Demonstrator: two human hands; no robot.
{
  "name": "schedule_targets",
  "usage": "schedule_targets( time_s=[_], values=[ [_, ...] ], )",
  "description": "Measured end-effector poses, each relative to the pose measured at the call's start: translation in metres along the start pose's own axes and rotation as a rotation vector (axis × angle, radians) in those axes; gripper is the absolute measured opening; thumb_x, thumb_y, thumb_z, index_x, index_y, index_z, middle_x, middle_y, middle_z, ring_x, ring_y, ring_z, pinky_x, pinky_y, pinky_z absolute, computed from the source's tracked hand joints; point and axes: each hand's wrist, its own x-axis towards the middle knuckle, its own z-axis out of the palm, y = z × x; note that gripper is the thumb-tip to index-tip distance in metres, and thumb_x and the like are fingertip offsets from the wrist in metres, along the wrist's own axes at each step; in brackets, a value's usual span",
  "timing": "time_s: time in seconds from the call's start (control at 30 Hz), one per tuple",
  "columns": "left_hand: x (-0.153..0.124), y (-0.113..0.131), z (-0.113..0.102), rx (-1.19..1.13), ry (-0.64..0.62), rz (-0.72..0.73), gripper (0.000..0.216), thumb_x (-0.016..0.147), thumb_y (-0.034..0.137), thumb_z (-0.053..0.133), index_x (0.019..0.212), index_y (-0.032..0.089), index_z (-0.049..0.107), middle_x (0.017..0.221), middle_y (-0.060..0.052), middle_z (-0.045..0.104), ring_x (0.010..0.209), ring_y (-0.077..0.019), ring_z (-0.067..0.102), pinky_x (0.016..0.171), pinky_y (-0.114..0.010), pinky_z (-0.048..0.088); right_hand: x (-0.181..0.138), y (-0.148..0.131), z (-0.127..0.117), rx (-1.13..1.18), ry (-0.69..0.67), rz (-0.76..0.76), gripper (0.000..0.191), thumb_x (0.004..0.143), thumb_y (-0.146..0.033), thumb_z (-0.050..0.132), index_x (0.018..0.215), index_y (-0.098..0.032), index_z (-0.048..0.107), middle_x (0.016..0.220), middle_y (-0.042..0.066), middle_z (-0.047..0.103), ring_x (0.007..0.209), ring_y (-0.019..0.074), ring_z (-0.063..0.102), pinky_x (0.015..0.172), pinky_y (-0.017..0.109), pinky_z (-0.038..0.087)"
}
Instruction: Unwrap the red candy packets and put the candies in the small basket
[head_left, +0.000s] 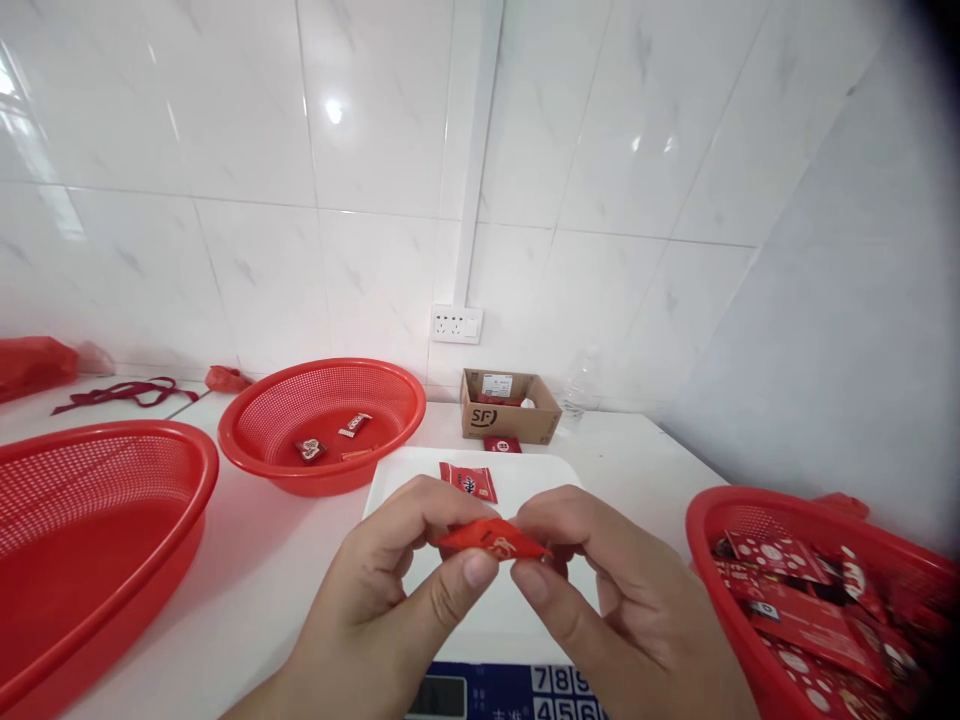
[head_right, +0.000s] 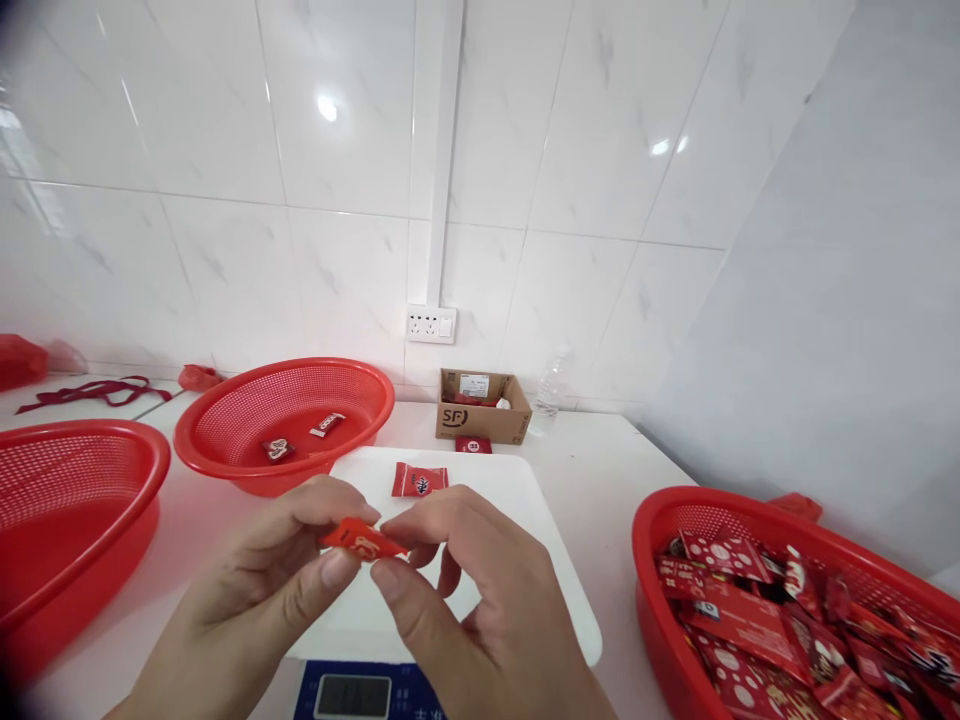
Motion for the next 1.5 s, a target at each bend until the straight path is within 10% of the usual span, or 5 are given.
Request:
schedule_targets(
  time_s=[0.7, 1.5],
  values=[
    [-0.001, 0.0, -0.003, 0.089, 0.008, -0.112, 0.007, 0.087, 0.03, 0.063, 0.081, 0.025, 0.063, 0.078, 0.002, 0.061, 0.077, -0.0151, 0.056, 0.07, -0.025, 0.048, 0.002, 0.0, 0.004, -0.132, -0.02, 0.05, 0.014, 0.081, -0.018, 0.054, 0.082, -0.026, 0.065, 0.074, -0.002, 0.066, 0.061, 0.0147, 0.056, 0.035, 0.019, 0.035],
    [-0.005, -0.004, 0.002, 0.013, 0.049, -0.117, 0.018, 0.087, 0.034, 0.063, 0.075, 0.021, 0.057, 0.073, 0.001, 0.058, 0.074, -0.0154, 0.054, 0.067, -0.026, 0.047, -0.003, -0.001, 0.01, 0.065, -0.036, 0.119, 0.011, 0.084, -0.016, 0.053, 0.078, -0.023, 0.058, 0.071, -0.005, 0.059, 0.064, 0.0114, 0.053, 0.056, 0.02, 0.044]
  ],
)
